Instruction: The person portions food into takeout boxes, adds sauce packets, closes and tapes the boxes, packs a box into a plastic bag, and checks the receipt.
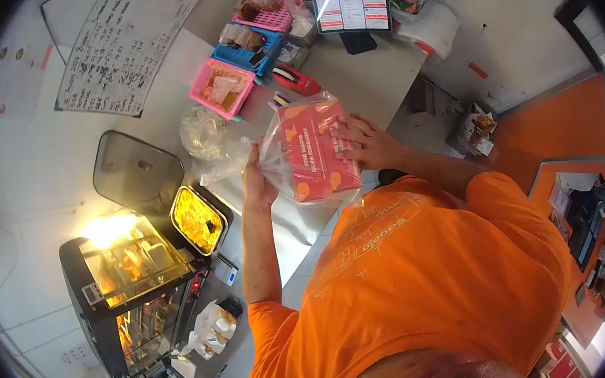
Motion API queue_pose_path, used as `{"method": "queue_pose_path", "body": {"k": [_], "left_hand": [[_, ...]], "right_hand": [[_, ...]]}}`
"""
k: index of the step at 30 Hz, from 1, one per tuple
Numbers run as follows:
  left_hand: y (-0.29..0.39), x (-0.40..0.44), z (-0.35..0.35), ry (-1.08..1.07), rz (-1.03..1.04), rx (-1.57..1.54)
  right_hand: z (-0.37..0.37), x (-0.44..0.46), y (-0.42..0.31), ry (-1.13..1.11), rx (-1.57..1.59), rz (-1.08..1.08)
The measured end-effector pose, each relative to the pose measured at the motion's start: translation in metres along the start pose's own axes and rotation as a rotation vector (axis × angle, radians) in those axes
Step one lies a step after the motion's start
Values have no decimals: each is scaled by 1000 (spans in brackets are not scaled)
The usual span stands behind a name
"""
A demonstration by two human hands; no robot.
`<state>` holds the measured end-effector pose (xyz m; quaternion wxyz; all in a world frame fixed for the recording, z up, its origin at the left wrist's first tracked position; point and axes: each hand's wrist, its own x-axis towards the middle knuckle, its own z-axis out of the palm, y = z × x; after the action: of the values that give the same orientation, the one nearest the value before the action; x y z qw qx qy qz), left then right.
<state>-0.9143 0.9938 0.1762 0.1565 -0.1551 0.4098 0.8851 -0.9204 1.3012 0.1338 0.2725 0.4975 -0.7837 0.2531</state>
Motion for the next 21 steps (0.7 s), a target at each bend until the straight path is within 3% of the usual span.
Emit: {"method": "queue_pose_path", "body": {"k": [2, 4, 5, 6, 7, 9, 12, 14, 16, 17, 19, 21], "left_hand": [[22, -2, 32, -77, -64, -32], [32, 3, 39, -67, -101, -23], [33, 9, 28, 22, 3, 196], [31, 17, 11, 114, 110, 413], [33, 15, 25, 58, 265, 772], [38, 10, 53, 162, 659, 1553], [42, 20, 55, 48, 870, 1660], [30, 31, 42, 44, 724, 1555], [8, 31, 23, 58, 599, 1477], [-6, 28, 8, 72, 548, 1454], [-56, 35, -69, 108, 853, 1521], [-90, 30, -58, 501, 506, 1107]], "right_hand": [[2, 9, 22, 241, 48, -58], [-5, 15, 40, 305, 221, -31], [-6, 20, 50, 337, 310, -21], [-2, 23, 52, 322, 590, 133], [6, 23, 45, 299, 873, 291], [24, 18, 56, 130, 1285, 586], [61, -1, 104, -315, 1625, 979], [81, -13, 141, -661, 1812, 1236], [78, -20, 185, -789, 1130, 1140], [63, -21, 211, -660, 413, 854], [27, -18, 261, -434, -367, 680], [30, -39, 319, -272, -422, 687]]}}
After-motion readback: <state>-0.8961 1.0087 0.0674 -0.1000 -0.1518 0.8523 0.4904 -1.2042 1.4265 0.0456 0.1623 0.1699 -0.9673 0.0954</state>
